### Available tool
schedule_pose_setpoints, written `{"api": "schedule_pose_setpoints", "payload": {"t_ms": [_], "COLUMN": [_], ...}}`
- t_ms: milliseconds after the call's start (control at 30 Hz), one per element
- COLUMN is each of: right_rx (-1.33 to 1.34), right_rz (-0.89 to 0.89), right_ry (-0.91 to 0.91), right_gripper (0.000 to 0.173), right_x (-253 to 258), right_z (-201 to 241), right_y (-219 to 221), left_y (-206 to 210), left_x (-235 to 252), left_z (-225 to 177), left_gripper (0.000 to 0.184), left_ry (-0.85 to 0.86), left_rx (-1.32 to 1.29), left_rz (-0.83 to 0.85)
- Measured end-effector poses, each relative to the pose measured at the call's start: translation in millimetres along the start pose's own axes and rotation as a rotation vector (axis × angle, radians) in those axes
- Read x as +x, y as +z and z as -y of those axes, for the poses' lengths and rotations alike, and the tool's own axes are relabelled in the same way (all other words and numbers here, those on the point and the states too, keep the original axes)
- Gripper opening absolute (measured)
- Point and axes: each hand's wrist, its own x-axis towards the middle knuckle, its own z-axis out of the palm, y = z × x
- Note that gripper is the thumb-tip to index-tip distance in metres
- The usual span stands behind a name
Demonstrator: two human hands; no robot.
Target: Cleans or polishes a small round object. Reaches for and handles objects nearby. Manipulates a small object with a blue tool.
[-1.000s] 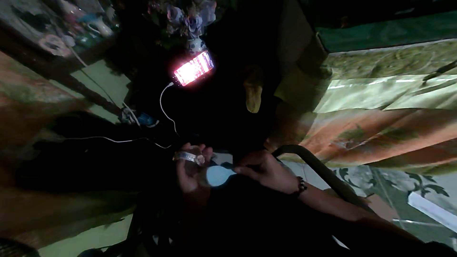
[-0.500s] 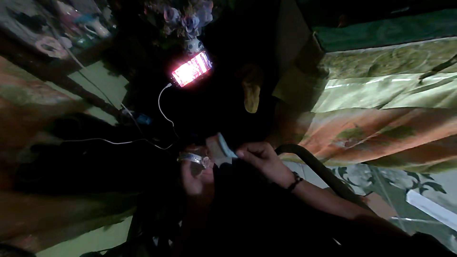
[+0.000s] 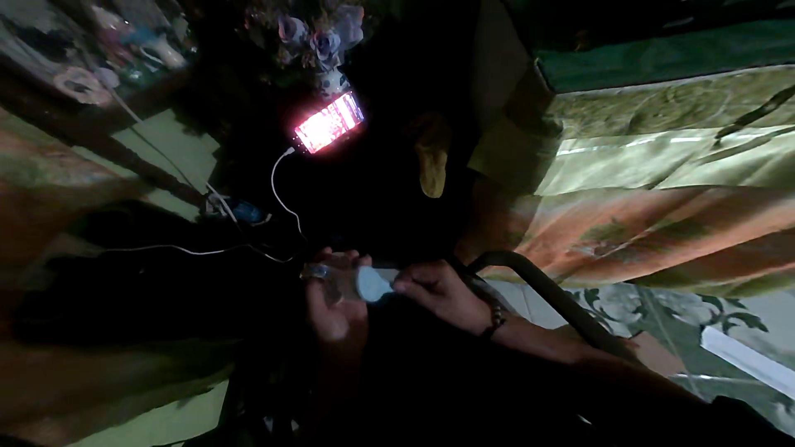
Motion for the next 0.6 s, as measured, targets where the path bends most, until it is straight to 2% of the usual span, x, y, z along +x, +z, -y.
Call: {"api": "schedule_pose_setpoints", "payload": {"t_ms": [133,233,300,400,467,533,600], "right_rx": [-0.129,0.113,0.158,0.0,-0.094,-0.022,0.152], "right_rz": [0.111,-0.008,-0.055,0.048,0.12,0.116,0.009], "right_ry": [-0.024,0.068,0.085,-0.009,-0.085,-0.048,0.064], "right_gripper": [0.032,0.025,0.024,0.031,0.034,0.031,0.026], "right_x": [-13.1,-0.1,8.0,0.3,-9.0,-10.3,-2.6], "right_z": [-9.6,8.8,13.1,-1.6,-11.5,-7.1,6.1], "right_y": [-4.0,-9.1,-9.8,0.0,3.4,0.0,-5.3], "left_y": [1.3,-8.1,-12.3,-3.5,6.2,0.5,-2.4], "left_x": [5.5,2.1,-1.6,1.6,4.7,6.2,2.4], "left_z": [-14.9,-7.6,-2.4,-4.3,-11.5,-13.4,-9.9], "left_gripper": [0.031,0.032,0.032,0.035,0.031,0.028,0.031], "left_ry": [-0.038,-0.004,0.002,-0.057,-0.065,-0.06,-0.044], "left_rx": [-0.018,0.061,0.101,-0.032,-0.026,-0.033,0.022], "left_rz": [-0.105,-0.021,0.04,0.007,-0.09,-0.081,-0.049]}}
